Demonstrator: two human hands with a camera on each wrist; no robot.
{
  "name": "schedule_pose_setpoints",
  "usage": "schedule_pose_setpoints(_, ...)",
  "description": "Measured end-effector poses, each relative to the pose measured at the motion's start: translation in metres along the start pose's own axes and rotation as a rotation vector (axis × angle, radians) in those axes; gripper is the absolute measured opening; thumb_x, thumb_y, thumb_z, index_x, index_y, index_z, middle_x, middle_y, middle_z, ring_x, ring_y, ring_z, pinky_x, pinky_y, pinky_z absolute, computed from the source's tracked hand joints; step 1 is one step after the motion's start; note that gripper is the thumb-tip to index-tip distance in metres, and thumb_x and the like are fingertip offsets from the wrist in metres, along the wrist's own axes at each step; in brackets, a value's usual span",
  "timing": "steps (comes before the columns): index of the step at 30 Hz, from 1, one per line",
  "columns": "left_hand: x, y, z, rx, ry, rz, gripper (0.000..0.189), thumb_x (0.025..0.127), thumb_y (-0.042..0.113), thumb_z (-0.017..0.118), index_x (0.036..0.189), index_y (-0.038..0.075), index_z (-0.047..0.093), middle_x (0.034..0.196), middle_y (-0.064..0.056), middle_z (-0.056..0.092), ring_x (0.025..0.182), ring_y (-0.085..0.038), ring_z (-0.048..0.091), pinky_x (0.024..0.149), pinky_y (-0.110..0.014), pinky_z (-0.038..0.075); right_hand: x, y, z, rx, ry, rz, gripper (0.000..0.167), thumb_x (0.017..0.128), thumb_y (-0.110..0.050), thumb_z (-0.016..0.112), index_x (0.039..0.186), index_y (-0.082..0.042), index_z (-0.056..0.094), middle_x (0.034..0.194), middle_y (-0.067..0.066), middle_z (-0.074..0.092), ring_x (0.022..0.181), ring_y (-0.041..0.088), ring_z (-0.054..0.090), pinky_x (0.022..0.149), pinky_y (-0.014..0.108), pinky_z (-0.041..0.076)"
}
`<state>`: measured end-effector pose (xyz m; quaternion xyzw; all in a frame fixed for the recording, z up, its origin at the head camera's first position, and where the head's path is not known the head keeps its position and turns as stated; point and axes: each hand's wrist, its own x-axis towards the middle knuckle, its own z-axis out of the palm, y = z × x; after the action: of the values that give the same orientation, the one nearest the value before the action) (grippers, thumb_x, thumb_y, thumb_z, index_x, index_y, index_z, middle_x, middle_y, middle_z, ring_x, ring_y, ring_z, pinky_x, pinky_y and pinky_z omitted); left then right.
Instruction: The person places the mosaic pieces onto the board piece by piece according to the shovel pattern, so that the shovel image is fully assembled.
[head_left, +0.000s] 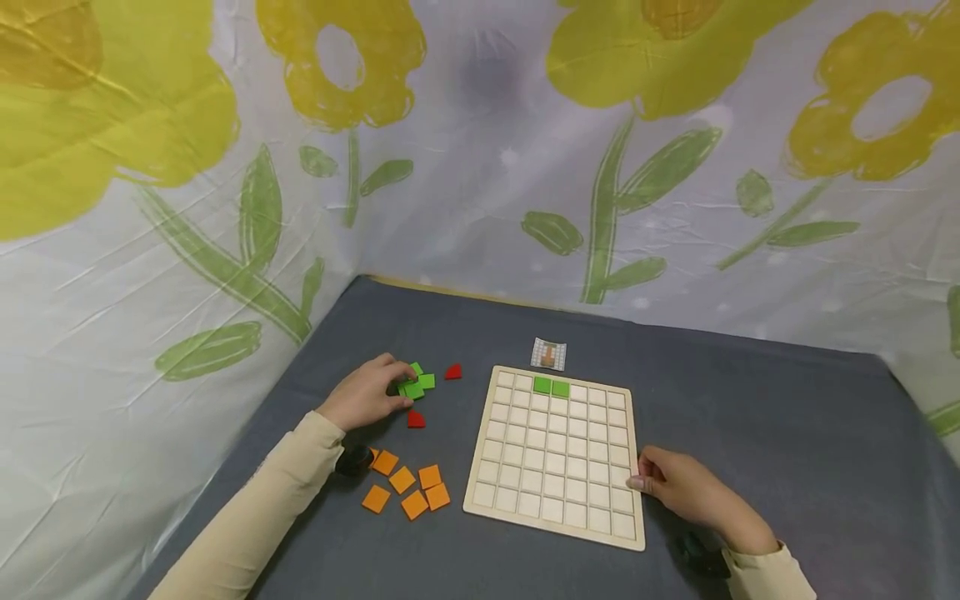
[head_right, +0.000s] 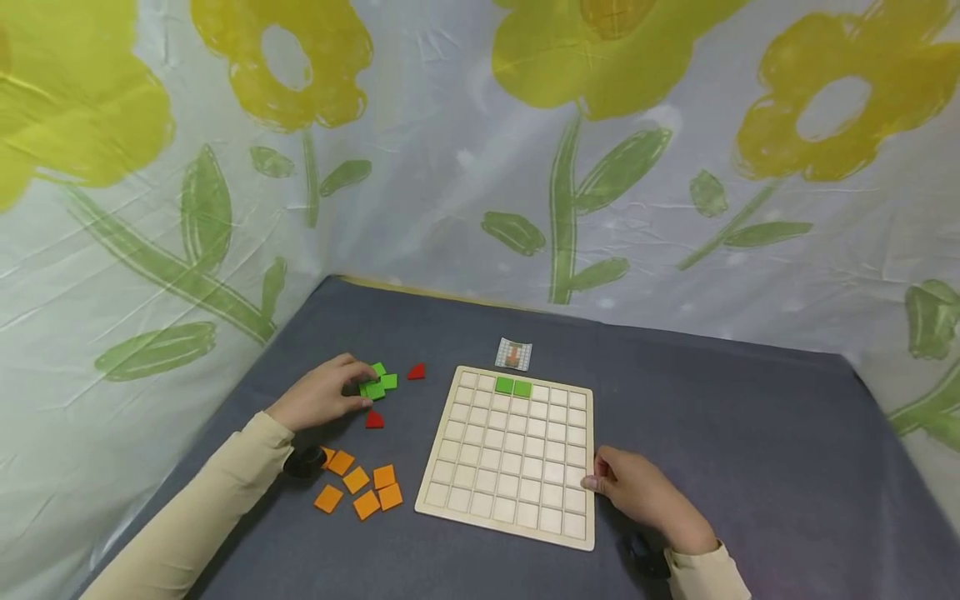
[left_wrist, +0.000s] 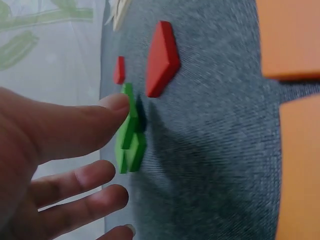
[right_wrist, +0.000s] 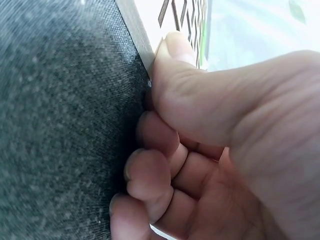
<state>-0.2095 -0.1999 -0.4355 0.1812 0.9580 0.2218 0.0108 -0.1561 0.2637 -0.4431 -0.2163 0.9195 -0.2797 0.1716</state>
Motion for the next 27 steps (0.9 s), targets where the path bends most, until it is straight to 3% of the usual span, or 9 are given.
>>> schedule_pose_setpoints(8,0.006,-0.005,0.009,0.038,-0.001,0.003,0.035,0.082,0.021,0.077,0.114,0.008,0.068,0.104,-0.010,0.061,0.084,-0.021,0.057,0.074,-0.037,0.050,-0.001,-0.001,0.000,0.005,-0.007,0.009,0.024,0.093,-0.031,0.061,0.085,-0.011,0.051,0.064,-0.004,0.039,0.052,0.004,0.031,0.049,0.023,0.028)
schedule_pose_setpoints(27,0.012,0.003,0.007,0.101,0.022,0.039,0.031,0.083,0.022,0.076,0.110,0.009,0.068,0.103,-0.007,0.061,0.082,-0.017,0.053,0.073,-0.036,0.049,-0.001,0.001,0.001,0.000,0.027,0.004,0.025,0.092,-0.032,0.062,0.083,-0.013,0.049,0.063,-0.005,0.037,0.051,0.004,0.030,0.049,0.022,0.027)
